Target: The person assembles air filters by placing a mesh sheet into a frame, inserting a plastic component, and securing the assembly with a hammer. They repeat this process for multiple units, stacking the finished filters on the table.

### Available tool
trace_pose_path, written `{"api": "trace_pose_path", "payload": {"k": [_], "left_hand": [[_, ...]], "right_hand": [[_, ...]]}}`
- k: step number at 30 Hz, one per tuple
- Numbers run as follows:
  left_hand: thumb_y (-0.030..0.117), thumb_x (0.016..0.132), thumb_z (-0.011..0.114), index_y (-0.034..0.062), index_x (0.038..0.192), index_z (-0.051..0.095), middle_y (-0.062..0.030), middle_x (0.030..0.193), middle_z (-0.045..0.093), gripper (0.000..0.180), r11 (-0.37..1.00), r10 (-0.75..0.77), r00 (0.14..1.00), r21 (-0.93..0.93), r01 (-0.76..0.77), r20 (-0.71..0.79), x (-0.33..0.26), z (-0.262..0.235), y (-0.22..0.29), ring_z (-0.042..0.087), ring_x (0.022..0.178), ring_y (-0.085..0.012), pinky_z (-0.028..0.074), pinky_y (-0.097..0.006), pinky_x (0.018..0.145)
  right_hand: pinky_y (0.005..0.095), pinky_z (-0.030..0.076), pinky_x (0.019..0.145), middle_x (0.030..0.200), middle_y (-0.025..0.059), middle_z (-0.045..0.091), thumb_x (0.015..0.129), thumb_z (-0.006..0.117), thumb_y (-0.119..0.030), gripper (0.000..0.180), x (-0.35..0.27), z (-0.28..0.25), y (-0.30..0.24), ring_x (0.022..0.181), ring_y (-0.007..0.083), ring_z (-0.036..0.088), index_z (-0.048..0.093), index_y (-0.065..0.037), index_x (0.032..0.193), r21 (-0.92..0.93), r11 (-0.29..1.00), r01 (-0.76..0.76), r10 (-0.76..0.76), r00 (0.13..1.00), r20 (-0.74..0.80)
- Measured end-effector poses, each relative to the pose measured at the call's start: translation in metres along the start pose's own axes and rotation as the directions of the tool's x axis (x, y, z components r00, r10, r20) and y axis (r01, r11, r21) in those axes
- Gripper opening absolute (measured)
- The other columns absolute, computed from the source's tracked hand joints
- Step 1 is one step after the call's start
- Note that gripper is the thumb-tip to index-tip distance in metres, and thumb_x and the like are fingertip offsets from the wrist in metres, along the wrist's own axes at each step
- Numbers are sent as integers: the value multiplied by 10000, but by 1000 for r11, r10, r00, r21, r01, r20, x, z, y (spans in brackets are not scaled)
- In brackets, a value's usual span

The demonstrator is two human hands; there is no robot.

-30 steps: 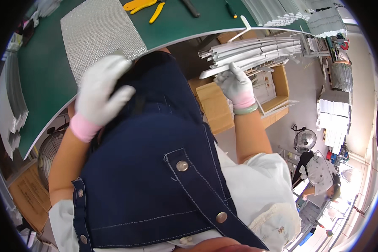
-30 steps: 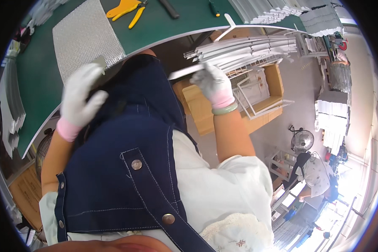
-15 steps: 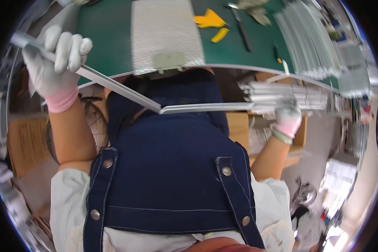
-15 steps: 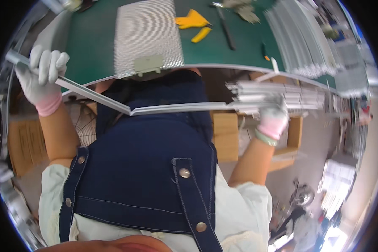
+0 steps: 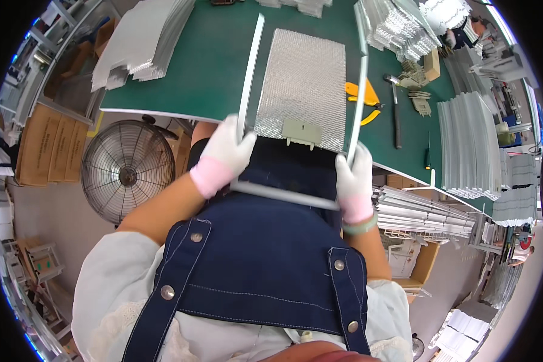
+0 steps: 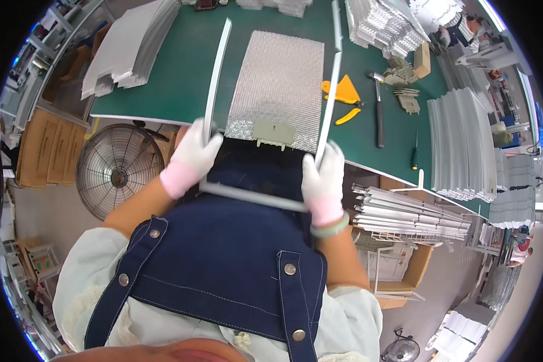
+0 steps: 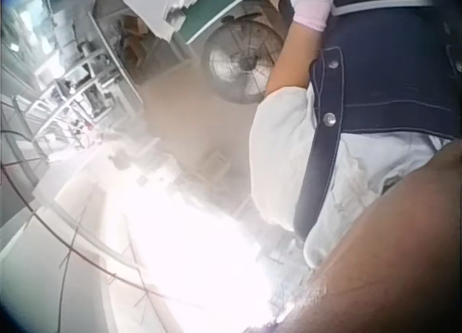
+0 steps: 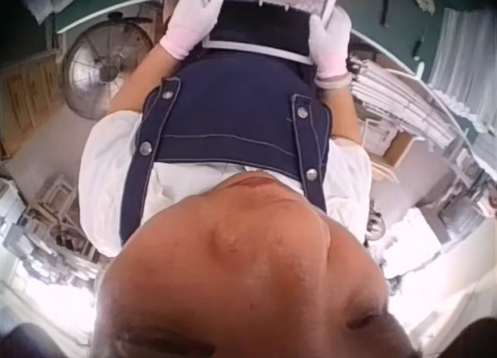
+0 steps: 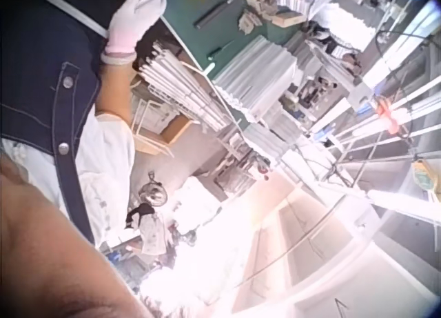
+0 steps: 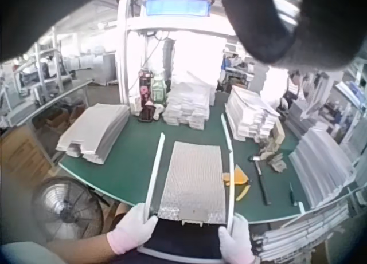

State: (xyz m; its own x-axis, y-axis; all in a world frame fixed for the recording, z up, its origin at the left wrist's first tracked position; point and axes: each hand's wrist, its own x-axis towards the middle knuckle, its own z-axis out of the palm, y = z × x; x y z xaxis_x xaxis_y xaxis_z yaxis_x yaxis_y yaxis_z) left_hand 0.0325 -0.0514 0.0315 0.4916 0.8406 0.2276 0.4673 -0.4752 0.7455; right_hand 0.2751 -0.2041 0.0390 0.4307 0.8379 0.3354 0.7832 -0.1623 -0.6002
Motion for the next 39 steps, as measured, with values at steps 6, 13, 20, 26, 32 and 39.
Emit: {"api": "trace_pose_path", "payload": {"k": [6, 13, 20, 26, 32, 39], "left_hand": [[405, 940, 560, -59, 912, 610, -249, 807, 655, 467, 930, -189, 956, 355, 100, 225, 35, -2, -5, 654, 832, -411, 508, -460, 798], [422, 921, 613, -36, 905, 658, -145, 758, 677, 460, 916, -393, 875, 36, 399, 282, 19, -1, -21, 683, 756, -260, 539, -381, 738], [294, 970, 628, -34, 1133, 613, -91, 1008, 661, 366, 432, -377, 714, -570, 699, 590, -20, -8, -49, 642, 905, -170, 526, -311, 855], [270, 1000, 568, -45, 1166, 585, -87, 1045, 648, 356, 704, -360, 722, -335, 626, 591, -26, -15, -47, 618, 940, -147, 507, -309, 877], [268, 1020, 522, -41, 1246, 522, -97, 1170, 609, 383, 463, -339, 790, -641, 613, 511, -26, 4, -44, 603, 1029, -165, 476, -328, 951], [279, 1018, 506, -22, 1300, 498, -112, 1263, 591, 412, 585, -323, 739, -490, 647, 591, -21, 3, -63, 565, 1171, -190, 438, -371, 1048]], "right_hand": [[443, 493, 845, 955, 223, 644, 862, 621, -124, 319, 38, 25, 11, 914, 374, 620, 593, 61, 1121, -73, 954, -289, 297, 944, 146], [322, 508, 810, 990, 130, 650, 834, 728, -147, 461, -9, 37, 21, 860, 182, 633, 585, 58, 1221, 172, 928, -330, 328, 944, 39], [238, 546, 686, 969, 53, 613, 940, 653, -107, 370, -36, 31, 10, 807, 100, 603, 512, 32, 1252, 734, 195, -650, 609, 667, 429], [307, 556, 786, 938, 54, 621, 981, 614, -220, 300, -45, 25, 4, 839, 140, 625, 564, 26, 1144, 513, 349, -785, 562, 613, 556], [418, 536, 937, 1053, 101, 557, 1007, 544, -150, 218, -38, 42, -1, 910, 213, 606, 494, 18, 1137, 769, -56, -637, 560, 617, 553], [478, 487, 1008, 1036, 90, 590, 1013, 533, -129, 167, -28, 50, -3, 936, 235, 610, 514, -19, 1137, 819, -224, -528, 584, 600, 547]]}}
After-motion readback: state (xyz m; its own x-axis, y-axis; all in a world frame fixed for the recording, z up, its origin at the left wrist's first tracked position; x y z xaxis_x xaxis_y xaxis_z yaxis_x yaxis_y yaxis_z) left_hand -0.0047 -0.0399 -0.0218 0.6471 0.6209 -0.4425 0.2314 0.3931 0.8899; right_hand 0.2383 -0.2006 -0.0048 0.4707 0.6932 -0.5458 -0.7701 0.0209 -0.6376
